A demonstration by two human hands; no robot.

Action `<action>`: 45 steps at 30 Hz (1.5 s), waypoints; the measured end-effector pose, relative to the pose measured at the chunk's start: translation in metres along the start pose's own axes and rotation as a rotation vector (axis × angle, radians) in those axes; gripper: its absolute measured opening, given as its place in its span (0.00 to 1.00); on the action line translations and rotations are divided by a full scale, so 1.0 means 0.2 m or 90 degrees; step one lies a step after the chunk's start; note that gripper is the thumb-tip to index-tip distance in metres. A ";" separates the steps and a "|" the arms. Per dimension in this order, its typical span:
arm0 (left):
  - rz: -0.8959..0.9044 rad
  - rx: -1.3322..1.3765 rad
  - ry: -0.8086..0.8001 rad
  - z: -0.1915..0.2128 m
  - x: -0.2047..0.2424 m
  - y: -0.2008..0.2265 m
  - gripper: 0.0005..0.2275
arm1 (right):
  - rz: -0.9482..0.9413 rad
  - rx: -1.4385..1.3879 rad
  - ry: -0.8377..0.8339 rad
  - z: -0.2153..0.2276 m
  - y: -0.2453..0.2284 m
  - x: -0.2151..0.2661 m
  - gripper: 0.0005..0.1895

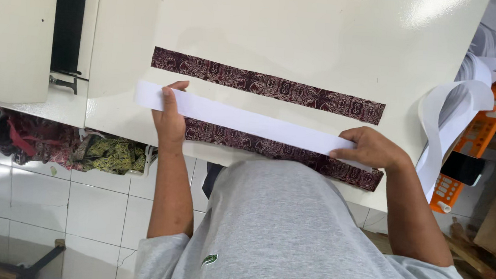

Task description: The person repeatedly places a white paper strip onto a patterned fabric strip on a white table, then feeds the layered strip into a machine. The person handles multiple fabric strips one at a time, aligning and inserting them into the machine throughout the clip.

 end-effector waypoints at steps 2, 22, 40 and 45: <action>0.002 -0.053 0.058 0.08 -0.09 -0.07 0.26 | -0.007 -0.053 0.046 0.01 0.17 -0.05 0.17; 0.087 -0.263 0.014 0.06 -0.54 -0.19 0.08 | -0.225 -0.269 0.542 0.06 0.54 -0.15 0.14; -0.059 -0.481 0.219 0.12 -0.65 -0.22 0.11 | -0.220 -0.123 0.498 0.08 0.48 -0.14 0.17; -0.037 -0.487 0.247 0.13 -0.66 -0.25 0.11 | -0.234 -0.090 0.496 0.07 0.49 -0.15 0.18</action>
Point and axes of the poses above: each hand's wrist, its own x-axis away from the middle knuckle, its own z-axis out of the back of the hand, y = z × x, the point moved 4 cm from there along -x, towards the middle knuckle, and after that the axes turned 13 degrees about y, right-handed, at the moved point
